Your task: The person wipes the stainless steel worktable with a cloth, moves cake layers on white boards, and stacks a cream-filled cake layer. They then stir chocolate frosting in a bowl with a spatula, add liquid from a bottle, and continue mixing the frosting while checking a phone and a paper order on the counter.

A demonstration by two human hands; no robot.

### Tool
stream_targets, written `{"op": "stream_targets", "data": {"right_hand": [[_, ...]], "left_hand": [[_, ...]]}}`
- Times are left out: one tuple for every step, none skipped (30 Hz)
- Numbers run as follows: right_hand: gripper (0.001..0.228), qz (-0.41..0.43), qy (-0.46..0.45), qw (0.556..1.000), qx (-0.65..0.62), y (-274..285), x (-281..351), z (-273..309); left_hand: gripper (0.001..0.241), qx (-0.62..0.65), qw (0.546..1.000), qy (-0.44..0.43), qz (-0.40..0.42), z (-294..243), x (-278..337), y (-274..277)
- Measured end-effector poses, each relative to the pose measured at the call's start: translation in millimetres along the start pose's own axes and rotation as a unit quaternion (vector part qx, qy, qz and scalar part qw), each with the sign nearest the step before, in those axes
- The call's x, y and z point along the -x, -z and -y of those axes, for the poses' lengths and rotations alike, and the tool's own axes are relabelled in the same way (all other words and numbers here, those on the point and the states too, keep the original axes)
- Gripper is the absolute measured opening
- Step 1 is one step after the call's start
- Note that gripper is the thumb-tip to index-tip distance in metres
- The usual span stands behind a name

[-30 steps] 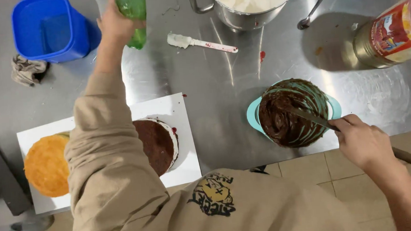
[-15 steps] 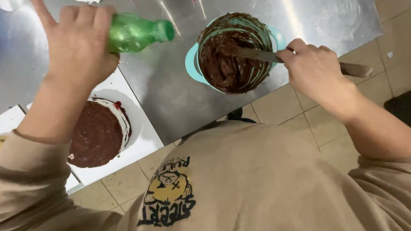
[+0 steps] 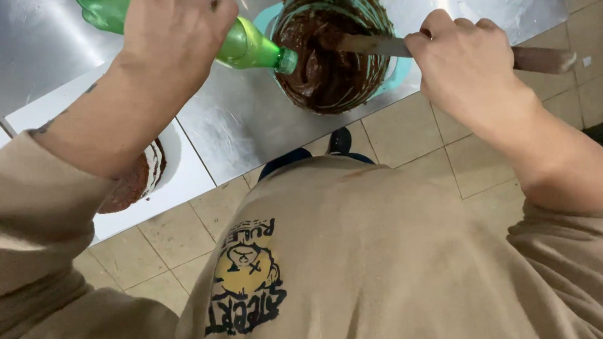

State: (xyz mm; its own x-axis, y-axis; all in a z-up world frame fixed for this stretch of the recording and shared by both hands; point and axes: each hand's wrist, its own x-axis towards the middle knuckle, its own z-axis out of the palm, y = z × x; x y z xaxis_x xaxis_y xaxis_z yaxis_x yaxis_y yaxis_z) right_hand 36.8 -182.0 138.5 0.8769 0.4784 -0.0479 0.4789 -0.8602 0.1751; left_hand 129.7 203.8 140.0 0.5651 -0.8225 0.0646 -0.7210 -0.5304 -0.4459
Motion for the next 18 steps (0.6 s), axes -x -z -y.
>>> {"op": "stream_targets", "data": {"right_hand": [[0.020, 0.001, 0.000, 1.000, -0.003, -1.2, 0.5, -0.7], [0.021, 0.003, 0.000, 1.000, -0.007, -2.1, 0.8, -1.2], [0.021, 0.002, 0.001, 1.000, -0.009, -3.4, 1.5, -2.1], [0.018, 0.008, 0.001, 1.000, -0.009, -4.4, 2.0, -2.9], [0.016, 0.014, -0.001, 1.000, -0.009, -4.9, 2.4, -4.0], [0.016, 0.013, -0.002, 1.000, -0.009, -4.3, 2.2, -4.2], [0.019, 0.011, 0.001, 1.000, -0.019, -3.6, 2.6, -4.2], [0.022, 0.009, 0.004, 1.000, -0.028, -3.0, 3.0, -4.1], [0.022, 0.008, 0.006, 1.000, -0.028, -4.6, 2.8, -4.5], [0.019, 0.015, 0.004, 0.999, -0.030, -6.0, 2.6, -4.7], [0.017, 0.022, 0.003, 0.999, -0.031, -7.3, 1.6, -4.5], [0.017, 0.021, 0.004, 0.999, -0.032, -9.6, 1.7, -4.6], [0.017, 0.013, 0.005, 0.999, -0.033, -11.9, 1.8, -4.5], [0.017, 0.004, 0.007, 0.999, -0.034, -14.2, 1.8, -4.4], [0.017, 0.003, 0.006, 0.999, -0.035, -15.8, 1.9, -4.4], [0.016, 0.005, 0.003, 0.999, -0.039, -17.2, 1.9, -4.4], [0.016, 0.007, 0.001, 0.999, -0.042, -18.4, 1.7, -4.7], [0.016, 0.006, 0.001, 0.999, -0.043, -18.3, 1.5, -4.7]], "left_hand": [[0.024, 0.000, 1.000, -0.006, 0.006, -2.4, -2.9, 2.3], [0.026, 0.000, 1.000, -0.012, 0.012, -4.5, -5.4, 4.8], [0.026, -0.001, 1.000, -0.011, 0.015, -7.2, -6.9, 2.9], [0.028, -0.001, 1.000, -0.012, 0.011, -9.5, -8.2, 1.2], [0.031, -0.002, 1.000, -0.014, 0.006, -11.0, -10.7, -1.0], [0.031, -0.004, 1.000, -0.015, 0.006, -11.4, -12.6, 0.0], [0.030, -0.007, 1.000, -0.020, 0.004, -12.8, -13.8, 1.0], [0.030, -0.010, 1.000, -0.025, 0.003, -14.3, -14.9, 1.8], [0.030, -0.010, 1.000, -0.024, 0.004, -15.7, -15.8, 1.6], [0.026, 0.007, 1.000, -0.030, 0.004, -17.1, -16.4, 1.4], [0.021, 0.024, 0.999, -0.035, 0.005, -17.8, -16.5, 1.4], [0.021, 0.024, 0.999, -0.034, 0.007, -18.5, -18.1, 6.0], [0.018, 0.024, 0.999, -0.034, -0.002, -19.0, -19.9, 10.3], [0.016, 0.024, 0.999, -0.033, -0.012, -19.4, -21.8, 14.6], [0.016, 0.023, 0.999, -0.034, -0.011, -20.2, -22.8, 17.0], [0.017, 0.018, 0.999, -0.033, -0.025, -20.8, -23.9, 19.4], [0.018, 0.014, 0.999, -0.032, -0.040, -21.3, -25.2, 21.7], [0.018, 0.013, 0.999, -0.032, -0.039, -20.9, -27.0, 29.3]]}}
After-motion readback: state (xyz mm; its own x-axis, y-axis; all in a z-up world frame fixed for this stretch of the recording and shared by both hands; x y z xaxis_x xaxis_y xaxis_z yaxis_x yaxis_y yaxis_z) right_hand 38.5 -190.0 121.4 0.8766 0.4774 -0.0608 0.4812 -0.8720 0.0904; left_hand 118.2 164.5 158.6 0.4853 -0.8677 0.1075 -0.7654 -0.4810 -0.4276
